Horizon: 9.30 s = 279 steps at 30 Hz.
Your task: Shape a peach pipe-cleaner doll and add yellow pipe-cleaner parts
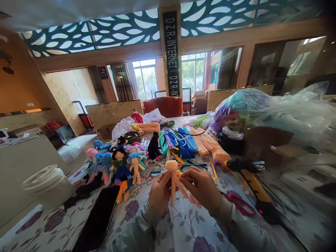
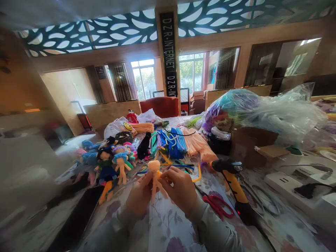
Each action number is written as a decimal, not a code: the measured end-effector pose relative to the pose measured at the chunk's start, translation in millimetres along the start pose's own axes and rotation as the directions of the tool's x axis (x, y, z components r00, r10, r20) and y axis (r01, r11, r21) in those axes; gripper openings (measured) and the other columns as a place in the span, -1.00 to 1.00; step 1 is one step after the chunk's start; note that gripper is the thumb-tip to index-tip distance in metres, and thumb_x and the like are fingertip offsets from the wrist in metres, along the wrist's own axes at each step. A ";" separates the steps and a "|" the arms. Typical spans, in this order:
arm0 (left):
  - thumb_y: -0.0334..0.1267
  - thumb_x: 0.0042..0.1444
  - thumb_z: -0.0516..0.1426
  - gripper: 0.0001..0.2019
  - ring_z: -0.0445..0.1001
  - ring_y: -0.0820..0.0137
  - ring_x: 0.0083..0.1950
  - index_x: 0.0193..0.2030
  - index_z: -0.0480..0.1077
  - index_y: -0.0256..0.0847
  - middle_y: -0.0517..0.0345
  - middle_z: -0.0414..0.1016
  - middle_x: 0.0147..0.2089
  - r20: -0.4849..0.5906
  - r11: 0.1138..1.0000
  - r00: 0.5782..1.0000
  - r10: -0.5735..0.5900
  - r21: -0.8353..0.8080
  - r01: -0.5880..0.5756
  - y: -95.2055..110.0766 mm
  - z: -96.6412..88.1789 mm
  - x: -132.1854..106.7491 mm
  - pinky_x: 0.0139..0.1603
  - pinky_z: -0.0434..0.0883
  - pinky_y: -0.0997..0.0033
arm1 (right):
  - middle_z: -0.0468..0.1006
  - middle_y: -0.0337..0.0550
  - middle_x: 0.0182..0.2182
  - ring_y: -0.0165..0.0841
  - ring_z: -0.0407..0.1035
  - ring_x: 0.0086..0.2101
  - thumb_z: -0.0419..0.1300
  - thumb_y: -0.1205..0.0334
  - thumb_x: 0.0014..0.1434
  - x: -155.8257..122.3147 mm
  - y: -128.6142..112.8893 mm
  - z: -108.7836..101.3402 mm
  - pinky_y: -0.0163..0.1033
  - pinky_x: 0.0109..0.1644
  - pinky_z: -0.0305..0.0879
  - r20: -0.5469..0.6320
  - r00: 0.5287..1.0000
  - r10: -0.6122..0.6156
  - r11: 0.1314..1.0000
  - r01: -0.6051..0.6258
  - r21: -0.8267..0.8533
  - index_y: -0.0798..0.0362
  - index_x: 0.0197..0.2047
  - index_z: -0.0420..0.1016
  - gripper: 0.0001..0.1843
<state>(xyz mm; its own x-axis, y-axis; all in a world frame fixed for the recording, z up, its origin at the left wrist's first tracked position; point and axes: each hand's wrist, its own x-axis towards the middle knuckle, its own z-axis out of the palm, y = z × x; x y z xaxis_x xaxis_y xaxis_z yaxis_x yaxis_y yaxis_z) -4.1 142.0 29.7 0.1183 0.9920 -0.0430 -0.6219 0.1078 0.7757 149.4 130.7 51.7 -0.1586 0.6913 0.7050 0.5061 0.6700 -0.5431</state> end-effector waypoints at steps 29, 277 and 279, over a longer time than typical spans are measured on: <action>-0.36 -0.25 0.33 -0.72 0.44 0.50 -0.44 -0.35 0.39 -0.25 0.24 0.48 -0.47 -0.161 0.997 0.985 0.069 -0.020 -0.073 8.2 1.5 0.9 -0.42 0.36 0.54 | 0.56 -0.17 -0.48 -0.37 0.41 -0.47 0.02 0.17 0.26 -4.6 -5.9 4.2 -0.35 -0.42 0.15 0.062 0.991 0.120 0.988 -0.113 -0.104 0.03 -0.32 0.48 -0.76; -0.14 -0.25 0.36 -0.73 0.27 0.60 -0.63 -0.56 0.48 -0.32 0.22 0.43 -0.62 0.025 0.959 0.997 0.076 0.272 -0.080 15.8 -9.5 8.6 -0.57 0.23 0.58 | 0.31 -0.34 -0.63 -0.54 0.13 -0.62 0.18 0.22 0.04 -2.9 6.6 9.2 -0.40 -0.57 0.03 0.620 0.730 0.287 0.757 -0.570 0.320 0.10 -0.58 0.36 -0.79; -0.15 -0.27 0.37 -0.72 0.32 0.58 -0.60 -0.50 0.52 -0.34 0.16 0.49 -0.56 0.038 0.961 0.998 0.048 0.272 -0.056 15.9 -8.2 6.9 -0.53 0.27 0.56 | 0.30 -0.34 -0.64 -0.54 0.13 -0.63 0.18 0.22 0.05 -2.6 7.3 9.9 -0.41 -0.57 0.02 0.631 0.724 0.279 0.742 -0.580 0.337 0.10 -0.58 0.34 -0.78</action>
<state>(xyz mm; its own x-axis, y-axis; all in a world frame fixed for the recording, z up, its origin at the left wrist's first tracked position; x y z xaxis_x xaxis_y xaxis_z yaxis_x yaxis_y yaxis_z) -19.5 151.0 36.6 0.1174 0.9929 0.0179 -0.3931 0.0299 0.9190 145.1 136.4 41.4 -0.5083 0.8583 0.0711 0.1817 0.1876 -0.9653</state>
